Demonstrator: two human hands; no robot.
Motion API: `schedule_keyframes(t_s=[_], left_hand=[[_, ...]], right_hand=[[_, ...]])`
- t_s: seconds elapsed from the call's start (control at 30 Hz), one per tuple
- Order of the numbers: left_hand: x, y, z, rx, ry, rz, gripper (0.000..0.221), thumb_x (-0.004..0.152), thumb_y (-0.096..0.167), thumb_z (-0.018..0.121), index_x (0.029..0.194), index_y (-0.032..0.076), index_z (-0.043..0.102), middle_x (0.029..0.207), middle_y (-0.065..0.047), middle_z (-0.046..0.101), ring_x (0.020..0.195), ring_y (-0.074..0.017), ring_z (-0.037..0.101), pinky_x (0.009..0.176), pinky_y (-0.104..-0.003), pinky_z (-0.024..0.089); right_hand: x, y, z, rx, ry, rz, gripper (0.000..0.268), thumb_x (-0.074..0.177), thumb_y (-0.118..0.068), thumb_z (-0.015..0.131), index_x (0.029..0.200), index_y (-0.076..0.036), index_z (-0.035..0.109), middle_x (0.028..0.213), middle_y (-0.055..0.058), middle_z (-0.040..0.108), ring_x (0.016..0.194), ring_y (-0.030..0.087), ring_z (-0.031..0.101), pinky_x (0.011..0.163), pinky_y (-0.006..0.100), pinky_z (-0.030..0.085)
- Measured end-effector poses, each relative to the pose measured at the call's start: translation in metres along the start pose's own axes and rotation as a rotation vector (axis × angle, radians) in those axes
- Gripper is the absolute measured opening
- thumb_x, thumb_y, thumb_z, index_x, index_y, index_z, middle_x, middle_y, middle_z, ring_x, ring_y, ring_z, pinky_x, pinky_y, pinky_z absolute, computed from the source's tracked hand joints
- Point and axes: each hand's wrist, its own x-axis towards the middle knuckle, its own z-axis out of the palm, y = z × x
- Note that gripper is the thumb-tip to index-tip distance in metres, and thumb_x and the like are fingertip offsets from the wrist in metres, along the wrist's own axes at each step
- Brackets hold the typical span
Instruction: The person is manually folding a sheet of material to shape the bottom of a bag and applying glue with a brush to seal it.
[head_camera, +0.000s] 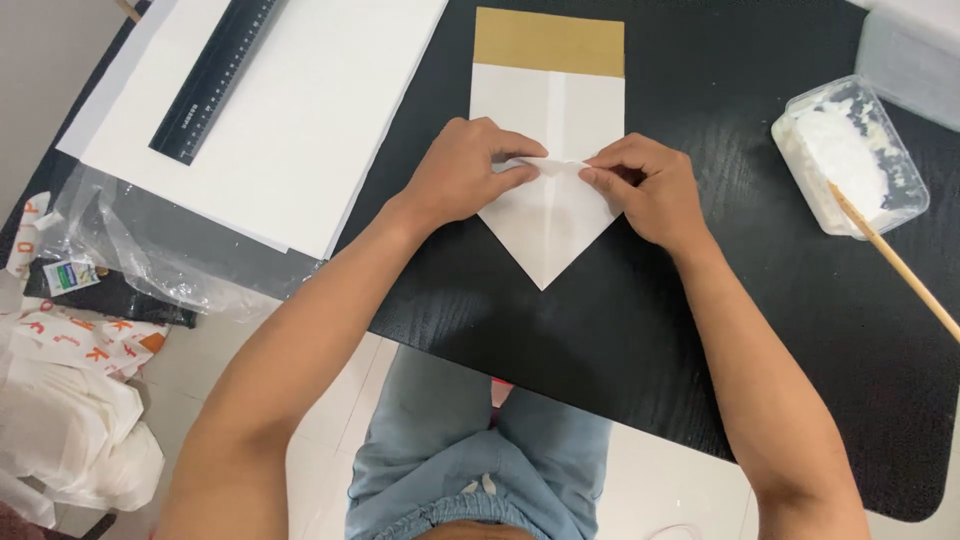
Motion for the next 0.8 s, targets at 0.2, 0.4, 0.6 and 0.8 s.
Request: schedule_keyframes(t_s=[0.2, 0.4, 0.6, 0.8], left_hand=[[0.018, 0.017, -0.006, 0.030, -0.071, 0.059, 0.020, 0.099, 0.029, 0.071, 0.118, 0.029, 0.078, 0.109, -0.004, 0.079, 0.087, -0.0211, 0.075, 0.088, -0.035, 0.059], [0.015, 0.009, 0.006, 0.009, -0.096, 0.050, 0.021, 0.100, 0.028, 0.070, 0.119, 0.024, 0.078, 0.105, -0.006, 0.080, 0.093, -0.0269, 0.076, 0.085, -0.035, 0.060], [0.017, 0.002, 0.013, 0.038, -0.042, 0.103, 0.018, 0.100, 0.026, 0.070, 0.115, 0.031, 0.079, 0.102, -0.001, 0.079, 0.078, -0.0155, 0.076, 0.079, -0.026, 0.058], [0.015, 0.009, 0.006, 0.005, -0.061, 0.194, 0.021, 0.103, 0.036, 0.068, 0.118, 0.026, 0.077, 0.113, -0.002, 0.077, 0.118, -0.0204, 0.069, 0.102, -0.035, 0.053]], right_hand=[[0.000, 0.004, 0.000, -0.006, 0.000, -0.056, 0.005, 0.099, -0.009, 0.080, 0.103, -0.011, 0.079, 0.100, 0.005, 0.076, 0.079, 0.018, 0.065, 0.067, 0.031, 0.049], [0.001, 0.002, 0.000, -0.005, -0.007, -0.069, 0.005, 0.098, -0.009, 0.080, 0.103, -0.012, 0.079, 0.099, 0.005, 0.076, 0.077, 0.017, 0.065, 0.065, 0.031, 0.050], [0.001, -0.003, -0.001, -0.001, -0.004, -0.069, 0.004, 0.099, -0.009, 0.080, 0.102, -0.011, 0.079, 0.098, 0.006, 0.076, 0.075, 0.018, 0.064, 0.065, 0.032, 0.049], [0.001, 0.000, 0.000, -0.010, 0.003, -0.089, 0.006, 0.098, -0.007, 0.080, 0.102, -0.010, 0.079, 0.098, 0.007, 0.076, 0.075, 0.019, 0.064, 0.065, 0.032, 0.049]])
